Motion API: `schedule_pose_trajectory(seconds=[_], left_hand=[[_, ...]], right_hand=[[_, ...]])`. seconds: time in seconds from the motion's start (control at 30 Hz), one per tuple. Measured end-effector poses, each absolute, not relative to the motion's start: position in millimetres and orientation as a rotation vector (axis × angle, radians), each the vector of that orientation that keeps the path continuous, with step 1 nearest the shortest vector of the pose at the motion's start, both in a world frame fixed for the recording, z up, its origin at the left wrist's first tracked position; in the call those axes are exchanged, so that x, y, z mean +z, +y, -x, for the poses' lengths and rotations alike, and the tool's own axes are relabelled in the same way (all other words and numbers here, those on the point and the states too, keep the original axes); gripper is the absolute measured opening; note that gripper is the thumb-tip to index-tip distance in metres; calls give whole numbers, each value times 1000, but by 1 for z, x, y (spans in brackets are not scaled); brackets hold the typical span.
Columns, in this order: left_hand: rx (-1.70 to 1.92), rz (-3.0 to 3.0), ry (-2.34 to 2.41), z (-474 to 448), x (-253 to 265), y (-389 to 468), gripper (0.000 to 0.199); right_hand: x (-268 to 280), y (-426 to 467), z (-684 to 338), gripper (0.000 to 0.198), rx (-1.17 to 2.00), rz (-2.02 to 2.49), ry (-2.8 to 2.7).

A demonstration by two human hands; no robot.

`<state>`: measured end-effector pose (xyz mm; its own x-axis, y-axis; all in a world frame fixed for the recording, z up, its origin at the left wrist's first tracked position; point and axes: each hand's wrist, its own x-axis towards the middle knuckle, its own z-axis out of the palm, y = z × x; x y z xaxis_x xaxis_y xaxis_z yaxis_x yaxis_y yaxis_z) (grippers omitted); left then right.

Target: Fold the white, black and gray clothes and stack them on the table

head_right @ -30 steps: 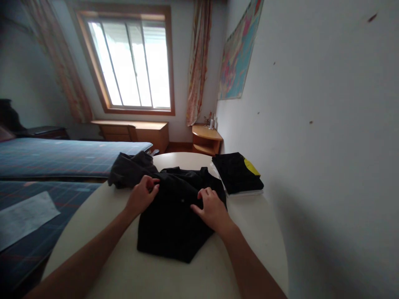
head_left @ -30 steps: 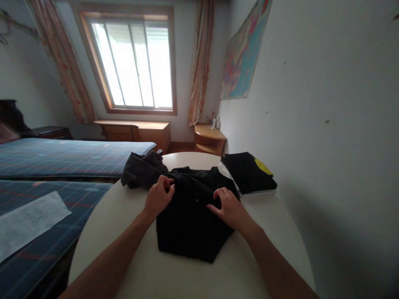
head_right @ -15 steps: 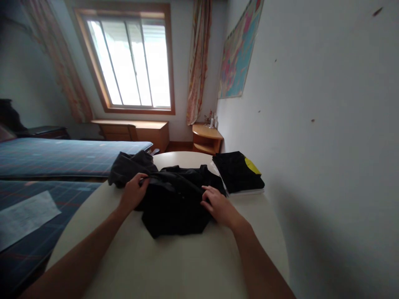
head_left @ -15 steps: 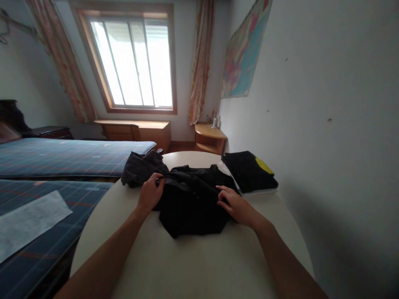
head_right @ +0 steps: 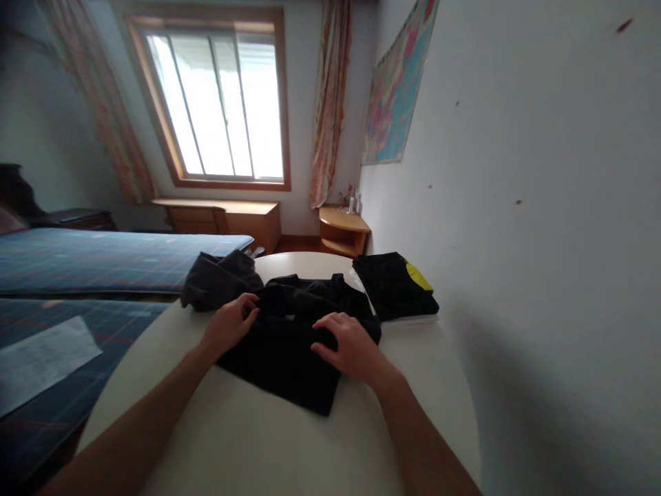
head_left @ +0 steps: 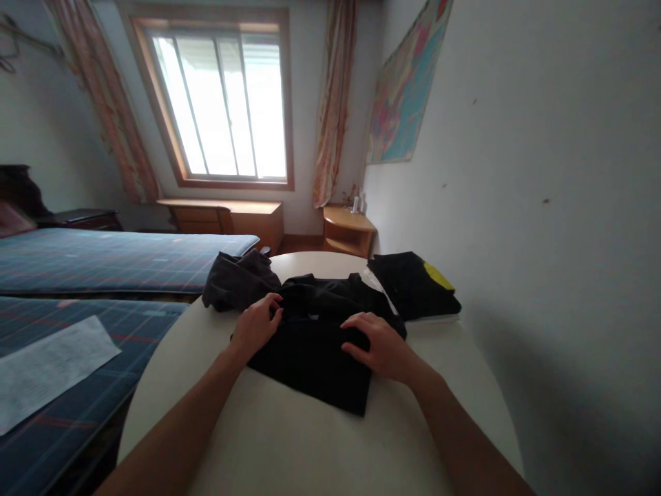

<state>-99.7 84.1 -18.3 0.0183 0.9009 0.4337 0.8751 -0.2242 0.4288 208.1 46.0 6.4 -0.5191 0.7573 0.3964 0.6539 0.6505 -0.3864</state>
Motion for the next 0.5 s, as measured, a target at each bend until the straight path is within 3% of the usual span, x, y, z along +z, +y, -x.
schedule_pose_trajectory(seconds=[0.1,0.27,0.4,0.5], left_hand=[[855,-2328,1749,92,-16,78,17],[683,-2368,1388,84,-9,68,17],[779,-2397,1412,85,-8,68,24],[989,-2487,1461,89,-16,74,44]], right_hand=[[-2,41,-196,58,410,1042,-2571],[-9,49,-200,15,421,1147,-2612],[0,54,-217,15,473,1240,-2386],[7,60,-233,22,367,1305,-2088]])
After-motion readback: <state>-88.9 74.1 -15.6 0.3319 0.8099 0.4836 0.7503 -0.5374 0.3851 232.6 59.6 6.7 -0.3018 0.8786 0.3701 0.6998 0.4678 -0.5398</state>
